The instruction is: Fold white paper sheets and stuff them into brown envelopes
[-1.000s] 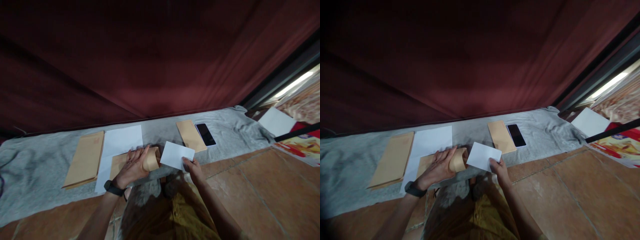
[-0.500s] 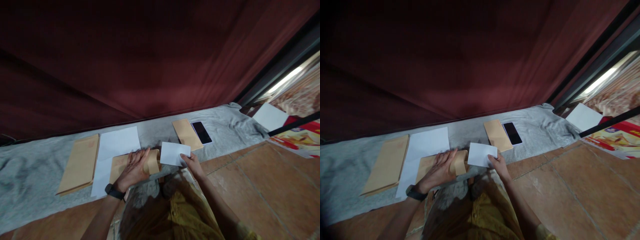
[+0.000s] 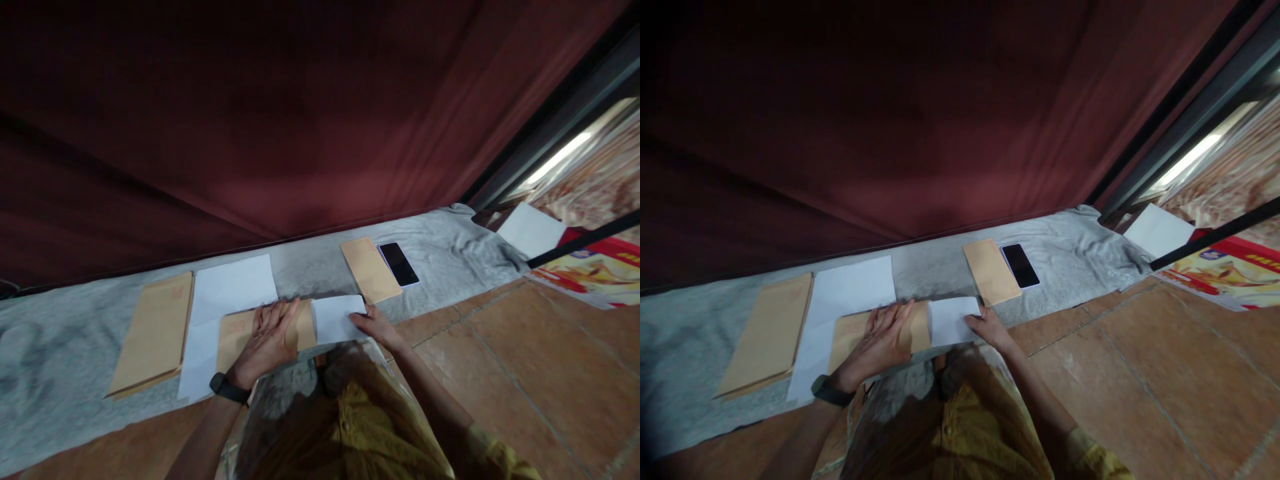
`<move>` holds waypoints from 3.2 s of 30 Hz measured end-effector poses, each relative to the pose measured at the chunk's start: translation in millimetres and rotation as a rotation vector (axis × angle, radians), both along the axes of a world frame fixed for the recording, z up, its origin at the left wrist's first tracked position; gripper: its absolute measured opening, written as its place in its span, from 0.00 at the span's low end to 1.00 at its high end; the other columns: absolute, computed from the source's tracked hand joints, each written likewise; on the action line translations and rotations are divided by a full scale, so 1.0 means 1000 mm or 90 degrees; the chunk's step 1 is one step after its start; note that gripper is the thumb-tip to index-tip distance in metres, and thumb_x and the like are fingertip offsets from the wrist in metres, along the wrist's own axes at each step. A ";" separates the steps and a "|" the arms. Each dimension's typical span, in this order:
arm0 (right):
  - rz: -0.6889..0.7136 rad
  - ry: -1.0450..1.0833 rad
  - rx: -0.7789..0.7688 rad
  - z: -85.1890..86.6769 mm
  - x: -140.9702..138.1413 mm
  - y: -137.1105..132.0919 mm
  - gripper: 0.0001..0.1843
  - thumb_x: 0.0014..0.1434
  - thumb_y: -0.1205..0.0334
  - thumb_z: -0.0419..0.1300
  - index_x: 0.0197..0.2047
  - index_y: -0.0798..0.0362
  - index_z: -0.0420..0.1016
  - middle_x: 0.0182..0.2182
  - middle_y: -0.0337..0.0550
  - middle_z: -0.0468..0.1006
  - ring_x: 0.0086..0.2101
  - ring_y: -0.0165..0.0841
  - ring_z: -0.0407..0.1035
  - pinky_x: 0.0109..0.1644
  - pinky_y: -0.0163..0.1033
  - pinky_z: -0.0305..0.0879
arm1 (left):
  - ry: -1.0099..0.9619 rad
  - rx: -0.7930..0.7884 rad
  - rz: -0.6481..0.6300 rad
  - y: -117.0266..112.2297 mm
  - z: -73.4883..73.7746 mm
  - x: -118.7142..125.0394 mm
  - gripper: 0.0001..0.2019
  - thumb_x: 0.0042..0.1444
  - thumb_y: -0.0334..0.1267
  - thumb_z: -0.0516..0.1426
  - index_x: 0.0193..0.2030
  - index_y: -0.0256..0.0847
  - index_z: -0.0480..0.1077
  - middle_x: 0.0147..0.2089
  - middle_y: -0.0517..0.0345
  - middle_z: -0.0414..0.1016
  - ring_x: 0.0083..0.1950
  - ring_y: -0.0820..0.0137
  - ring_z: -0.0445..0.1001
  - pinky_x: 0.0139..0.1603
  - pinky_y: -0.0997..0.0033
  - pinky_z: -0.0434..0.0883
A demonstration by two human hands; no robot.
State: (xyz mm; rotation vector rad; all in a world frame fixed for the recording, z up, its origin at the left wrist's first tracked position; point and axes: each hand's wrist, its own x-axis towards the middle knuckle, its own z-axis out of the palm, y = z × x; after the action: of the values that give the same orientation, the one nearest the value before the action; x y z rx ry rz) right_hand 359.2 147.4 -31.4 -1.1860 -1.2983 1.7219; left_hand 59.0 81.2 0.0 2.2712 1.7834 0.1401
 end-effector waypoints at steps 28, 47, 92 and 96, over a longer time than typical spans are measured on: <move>-0.096 -0.036 -0.012 -0.010 -0.020 -0.010 0.25 0.49 0.41 0.65 0.42 0.51 0.74 0.37 0.43 0.80 0.37 0.36 0.73 0.40 0.38 0.70 | 0.010 -0.062 -0.035 0.012 0.011 0.035 0.54 0.48 0.41 0.64 0.76 0.48 0.36 0.75 0.40 0.51 0.77 0.52 0.47 0.74 0.41 0.42; -0.104 -0.062 -0.030 -0.025 -0.025 -0.026 0.17 0.49 0.45 0.65 0.30 0.50 0.70 0.16 0.32 0.69 0.16 0.30 0.64 0.20 0.35 0.64 | 0.034 -0.032 -0.061 0.010 0.013 0.054 0.57 0.43 0.41 0.68 0.76 0.51 0.39 0.75 0.40 0.52 0.76 0.50 0.49 0.74 0.39 0.39; -0.030 -0.288 0.153 -0.024 -0.044 -0.022 0.07 0.54 0.67 0.61 0.31 0.50 0.81 0.29 0.40 0.81 0.29 0.33 0.73 0.34 0.35 0.65 | -0.012 -0.064 -0.078 0.014 0.002 0.043 0.57 0.47 0.43 0.66 0.76 0.49 0.35 0.76 0.39 0.48 0.77 0.51 0.46 0.74 0.40 0.45; -0.019 -0.297 0.165 -0.020 -0.045 -0.020 0.08 0.53 0.70 0.61 0.31 0.50 0.82 0.30 0.40 0.82 0.31 0.34 0.74 0.36 0.35 0.65 | -0.002 -0.070 -0.087 0.015 0.001 0.042 0.56 0.47 0.42 0.66 0.76 0.49 0.34 0.76 0.37 0.48 0.77 0.50 0.47 0.73 0.39 0.46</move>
State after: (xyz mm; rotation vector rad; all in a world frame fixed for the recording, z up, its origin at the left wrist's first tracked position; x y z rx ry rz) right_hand 314.1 127.5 -51.8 -1.4910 -1.7059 1.2436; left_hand 100.6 96.0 1.0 2.3026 1.5876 0.0201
